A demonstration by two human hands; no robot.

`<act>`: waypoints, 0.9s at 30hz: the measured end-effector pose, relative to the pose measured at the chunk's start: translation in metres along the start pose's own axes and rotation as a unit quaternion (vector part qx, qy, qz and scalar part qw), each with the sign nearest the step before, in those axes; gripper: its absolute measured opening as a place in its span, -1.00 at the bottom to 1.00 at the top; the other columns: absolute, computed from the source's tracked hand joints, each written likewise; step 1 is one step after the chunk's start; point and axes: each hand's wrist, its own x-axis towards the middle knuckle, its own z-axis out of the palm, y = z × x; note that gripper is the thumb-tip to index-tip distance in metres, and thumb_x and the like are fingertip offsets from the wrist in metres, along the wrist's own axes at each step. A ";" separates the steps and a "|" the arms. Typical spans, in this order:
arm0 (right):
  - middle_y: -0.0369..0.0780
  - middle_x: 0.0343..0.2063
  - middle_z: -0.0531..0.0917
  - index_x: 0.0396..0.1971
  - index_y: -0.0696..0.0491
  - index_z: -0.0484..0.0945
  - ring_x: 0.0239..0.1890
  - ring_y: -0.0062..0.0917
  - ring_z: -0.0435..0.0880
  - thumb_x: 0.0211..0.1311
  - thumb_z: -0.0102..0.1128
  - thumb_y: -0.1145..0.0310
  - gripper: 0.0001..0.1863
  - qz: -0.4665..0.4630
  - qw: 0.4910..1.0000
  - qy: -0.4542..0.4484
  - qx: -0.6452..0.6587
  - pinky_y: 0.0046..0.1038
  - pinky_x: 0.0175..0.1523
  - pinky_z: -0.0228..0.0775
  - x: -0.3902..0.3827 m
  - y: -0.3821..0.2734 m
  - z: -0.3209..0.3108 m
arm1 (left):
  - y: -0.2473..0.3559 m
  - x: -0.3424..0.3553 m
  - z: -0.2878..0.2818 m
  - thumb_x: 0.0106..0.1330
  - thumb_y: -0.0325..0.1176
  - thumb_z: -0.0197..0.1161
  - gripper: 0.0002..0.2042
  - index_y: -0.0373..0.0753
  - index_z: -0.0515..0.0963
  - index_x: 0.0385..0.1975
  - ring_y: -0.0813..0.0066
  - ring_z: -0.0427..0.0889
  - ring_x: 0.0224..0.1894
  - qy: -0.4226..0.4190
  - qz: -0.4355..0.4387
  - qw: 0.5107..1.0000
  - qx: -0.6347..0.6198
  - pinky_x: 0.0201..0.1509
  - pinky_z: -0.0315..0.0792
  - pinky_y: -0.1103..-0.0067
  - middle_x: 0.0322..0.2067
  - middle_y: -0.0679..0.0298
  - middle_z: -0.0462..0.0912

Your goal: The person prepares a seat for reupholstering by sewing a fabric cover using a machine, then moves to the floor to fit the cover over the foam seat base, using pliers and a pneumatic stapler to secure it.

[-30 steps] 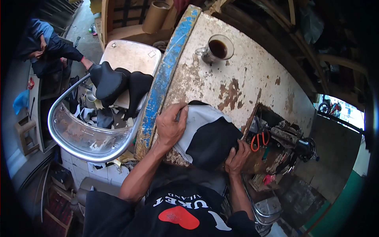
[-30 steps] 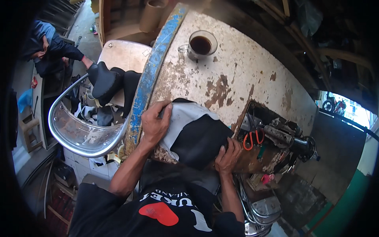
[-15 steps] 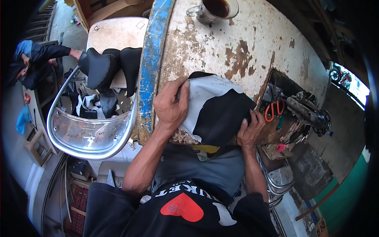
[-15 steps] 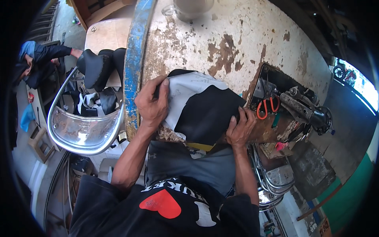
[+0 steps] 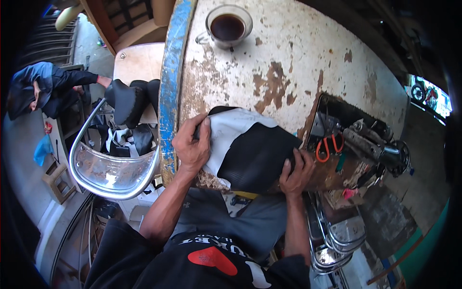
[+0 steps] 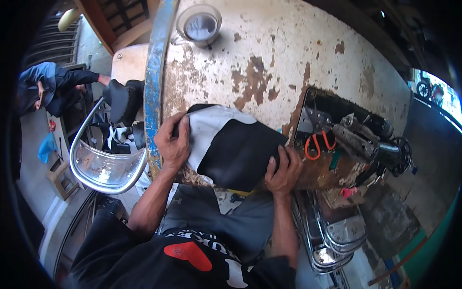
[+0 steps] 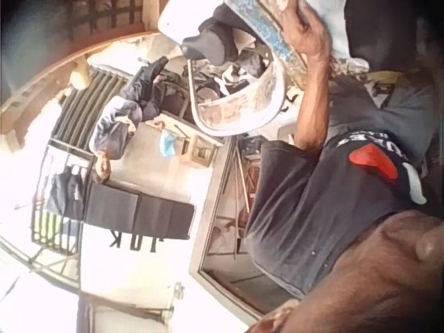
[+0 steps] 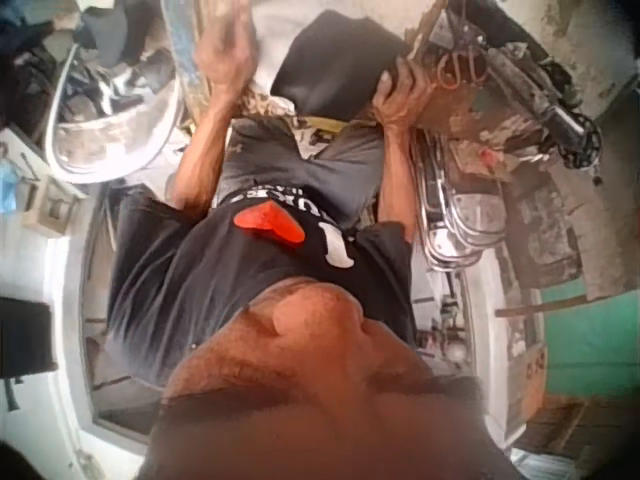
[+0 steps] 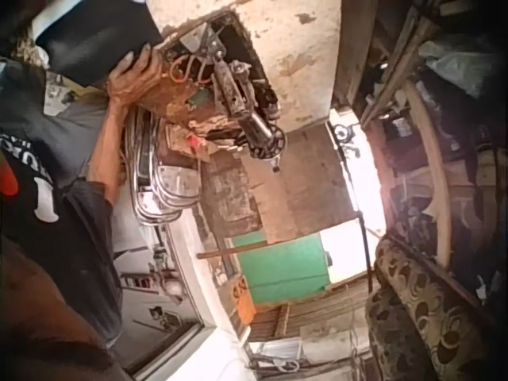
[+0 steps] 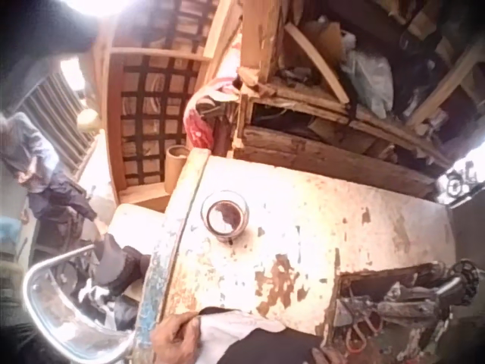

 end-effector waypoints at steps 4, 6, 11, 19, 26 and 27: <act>-0.04 0.10 0.51 0.21 0.09 0.54 0.13 -0.08 0.49 0.38 0.20 0.35 -0.58 0.021 0.999 -0.005 0.023 -0.07 0.24 0.33 0.003 -0.009 -0.002 | -0.001 0.001 -0.006 0.37 -0.45 0.36 -0.86 -0.33 0.71 -0.15 0.21 0.73 -0.37 0.007 0.023 0.999 0.031 -0.24 0.54 0.47 -0.37 0.05 0.73; -0.04 0.09 0.51 0.22 0.08 0.53 0.13 -0.09 0.49 0.37 0.22 0.35 -0.56 0.026 0.999 -0.011 0.033 -0.08 0.24 0.34 0.000 -0.008 -0.002 | 0.000 0.001 -0.006 0.38 -0.45 0.36 -0.86 -0.33 0.70 -0.15 0.21 0.74 -0.36 0.010 0.025 0.999 0.029 -0.24 0.55 0.46 -0.36 0.04 0.73; -0.16 0.08 0.55 0.10 0.01 0.66 0.13 -0.21 0.53 0.31 0.29 0.34 -0.64 0.060 0.997 0.021 0.037 -0.14 0.22 0.40 -0.004 -0.003 -0.002 | -0.001 0.000 0.003 0.39 -0.44 0.34 -0.86 -0.34 0.70 -0.15 0.26 0.73 -0.36 0.001 0.026 0.998 0.049 -0.22 0.55 0.48 -0.36 0.05 0.74; -0.18 0.08 0.58 0.09 -0.06 0.70 0.13 -0.22 0.54 0.28 0.31 0.42 -0.64 0.070 0.994 0.053 0.061 -0.16 0.22 0.40 -0.010 0.000 -0.004 | -0.008 -0.002 0.004 0.45 -0.36 0.31 -0.80 -0.38 0.69 -0.12 0.40 0.70 -0.31 -0.011 -0.004 0.999 0.045 -0.15 0.56 0.49 -0.33 0.08 0.76; -0.20 0.07 0.58 0.08 -0.04 0.70 0.11 -0.22 0.55 0.32 0.30 0.41 -0.66 0.047 0.993 0.085 0.071 -0.14 0.22 0.39 -0.005 -0.001 0.005 | -0.019 0.003 -0.008 0.49 -0.32 0.29 -0.77 -0.37 0.69 -0.07 0.52 0.65 -0.24 -0.011 0.000 1.000 0.012 -0.08 0.53 0.55 -0.28 0.13 0.76; -0.18 0.04 0.60 0.08 0.00 0.69 0.10 -0.20 0.56 0.35 0.27 0.38 -0.68 0.046 0.992 0.086 0.077 -0.14 0.23 0.38 -0.005 0.000 0.003 | -0.022 0.002 -0.011 0.50 -0.33 0.29 -0.77 -0.37 0.68 -0.05 0.58 0.62 -0.20 -0.051 -0.039 0.996 -0.062 -0.03 0.49 0.60 -0.25 0.25 0.74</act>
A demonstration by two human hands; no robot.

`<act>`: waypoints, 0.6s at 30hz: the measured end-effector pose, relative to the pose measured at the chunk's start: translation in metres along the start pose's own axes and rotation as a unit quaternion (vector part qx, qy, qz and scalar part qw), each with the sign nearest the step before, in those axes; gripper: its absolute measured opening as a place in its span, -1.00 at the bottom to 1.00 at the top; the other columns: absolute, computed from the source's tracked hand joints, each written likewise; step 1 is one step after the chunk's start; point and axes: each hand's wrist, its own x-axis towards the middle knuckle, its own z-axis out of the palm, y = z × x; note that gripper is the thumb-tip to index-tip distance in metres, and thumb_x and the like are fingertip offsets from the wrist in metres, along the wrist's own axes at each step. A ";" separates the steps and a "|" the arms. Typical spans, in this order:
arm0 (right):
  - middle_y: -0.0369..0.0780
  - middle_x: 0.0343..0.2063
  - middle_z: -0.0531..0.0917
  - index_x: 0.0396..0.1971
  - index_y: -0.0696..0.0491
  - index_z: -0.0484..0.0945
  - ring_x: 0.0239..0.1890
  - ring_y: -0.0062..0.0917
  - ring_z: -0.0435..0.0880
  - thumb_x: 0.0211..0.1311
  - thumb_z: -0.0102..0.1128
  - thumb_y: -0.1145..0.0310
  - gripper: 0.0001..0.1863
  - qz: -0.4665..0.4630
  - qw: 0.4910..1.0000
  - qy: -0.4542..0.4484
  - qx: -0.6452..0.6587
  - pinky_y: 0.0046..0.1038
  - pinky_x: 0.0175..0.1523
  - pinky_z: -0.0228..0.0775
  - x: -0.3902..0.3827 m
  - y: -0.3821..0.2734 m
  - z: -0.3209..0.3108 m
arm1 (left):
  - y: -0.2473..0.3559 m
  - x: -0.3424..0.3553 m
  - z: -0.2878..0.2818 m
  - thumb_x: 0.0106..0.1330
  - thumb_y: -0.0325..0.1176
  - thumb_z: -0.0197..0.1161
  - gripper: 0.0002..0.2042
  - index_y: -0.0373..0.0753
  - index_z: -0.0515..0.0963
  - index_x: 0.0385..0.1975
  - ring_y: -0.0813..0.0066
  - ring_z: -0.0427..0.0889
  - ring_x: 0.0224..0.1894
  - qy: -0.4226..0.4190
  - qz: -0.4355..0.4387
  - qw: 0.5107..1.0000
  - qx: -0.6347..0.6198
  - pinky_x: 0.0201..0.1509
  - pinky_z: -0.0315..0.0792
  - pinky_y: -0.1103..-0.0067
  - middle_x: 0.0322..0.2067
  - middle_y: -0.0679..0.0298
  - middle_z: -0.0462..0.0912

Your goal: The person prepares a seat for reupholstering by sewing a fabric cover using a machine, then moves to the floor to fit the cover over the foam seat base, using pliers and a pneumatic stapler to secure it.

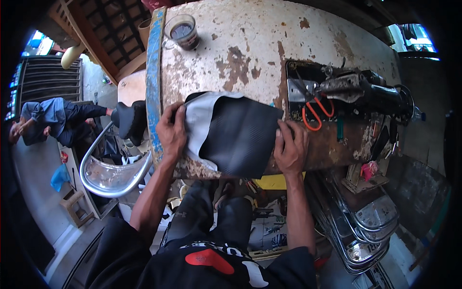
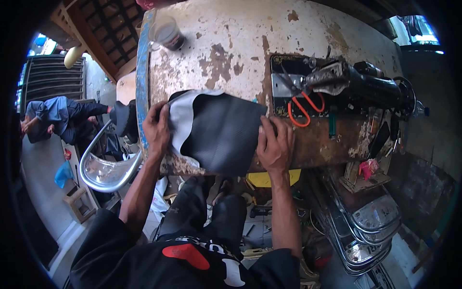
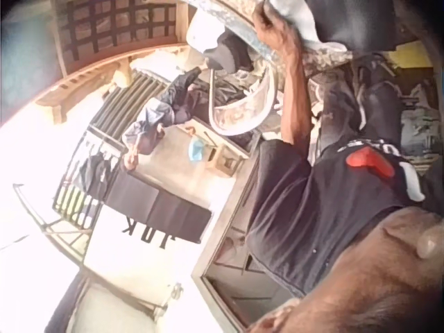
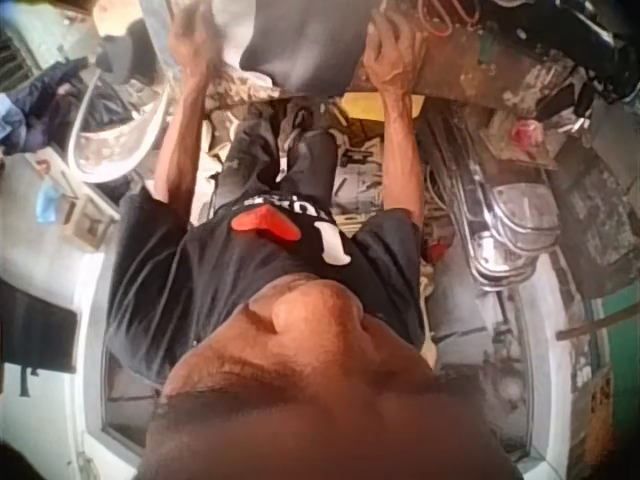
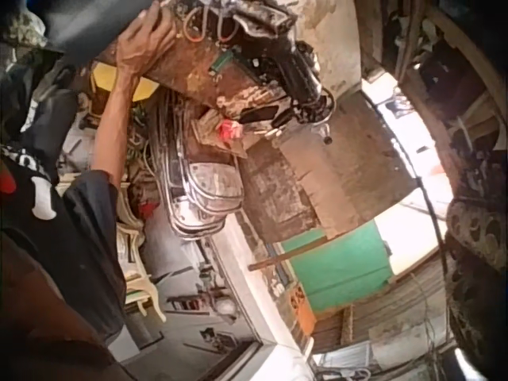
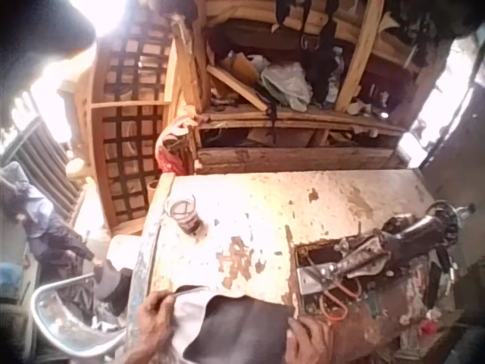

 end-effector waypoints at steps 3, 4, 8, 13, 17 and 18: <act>-0.15 0.02 0.62 0.06 0.06 0.67 0.09 -0.18 0.57 0.38 0.25 0.36 -0.70 0.001 1.000 0.013 0.026 -0.13 0.23 0.37 -0.002 0.007 -0.002 | 0.013 -0.032 -0.017 0.51 -0.35 0.30 -0.78 -0.36 0.68 -0.03 0.66 0.58 -0.14 -0.031 -0.044 0.994 -0.092 0.03 0.44 0.66 -0.21 0.37 0.71; -0.10 0.01 0.63 0.06 0.11 0.65 0.09 -0.16 0.59 0.40 0.23 0.33 -0.69 -0.005 0.999 0.012 0.038 -0.14 0.23 0.39 -0.004 0.007 -0.001 | 0.020 -0.049 -0.029 0.50 -0.35 0.30 -0.78 -0.36 0.68 -0.03 0.67 0.57 -0.13 -0.022 -0.052 0.993 -0.103 0.05 0.43 0.66 -0.19 0.39 0.71; -0.04 0.04 0.61 0.13 0.16 0.61 0.11 -0.12 0.59 0.43 0.23 0.30 -0.63 0.003 0.995 0.019 0.094 -0.16 0.26 0.40 -0.010 0.015 -0.012 | 0.034 -0.137 -0.074 0.49 -0.40 0.32 -0.81 -0.35 0.68 -0.04 0.66 0.58 -0.08 -0.030 -0.012 0.992 -0.119 0.11 0.41 0.66 -0.16 0.37 0.71; 0.07 0.27 0.48 0.33 0.20 0.44 0.37 -0.06 0.43 0.33 0.31 0.26 -0.38 -0.025 0.969 0.014 0.245 -0.13 0.43 0.26 -0.101 -0.074 -0.046 | 0.034 -0.243 -0.130 0.39 -0.53 0.32 -0.87 -0.28 0.70 -0.12 0.40 0.70 -0.20 -0.178 0.097 0.978 0.043 -0.10 0.54 0.52 -0.27 0.19 0.72; -0.16 0.38 0.45 0.38 -0.03 0.45 0.53 -0.07 0.24 0.06 0.53 0.05 -0.15 -0.153 0.948 -0.180 0.215 0.31 0.57 -0.26 -0.250 -0.147 -0.074 | 0.016 -0.332 -0.139 0.14 -0.57 0.33 -0.74 -0.24 0.66 -0.15 0.09 0.66 -0.22 -0.271 0.167 0.944 0.087 -0.13 0.56 0.31 -0.32 0.12 0.64; -0.16 0.35 0.49 0.35 -0.02 0.49 0.51 -0.07 0.28 0.05 0.55 0.12 -0.19 -0.139 0.947 -0.198 0.210 0.32 0.57 -0.25 -0.282 -0.158 -0.071 | 0.012 -0.347 -0.145 0.08 -0.55 0.32 -0.70 -0.24 0.65 -0.14 0.09 0.65 -0.19 -0.318 0.187 0.922 0.116 -0.09 0.55 0.29 -0.29 0.12 0.63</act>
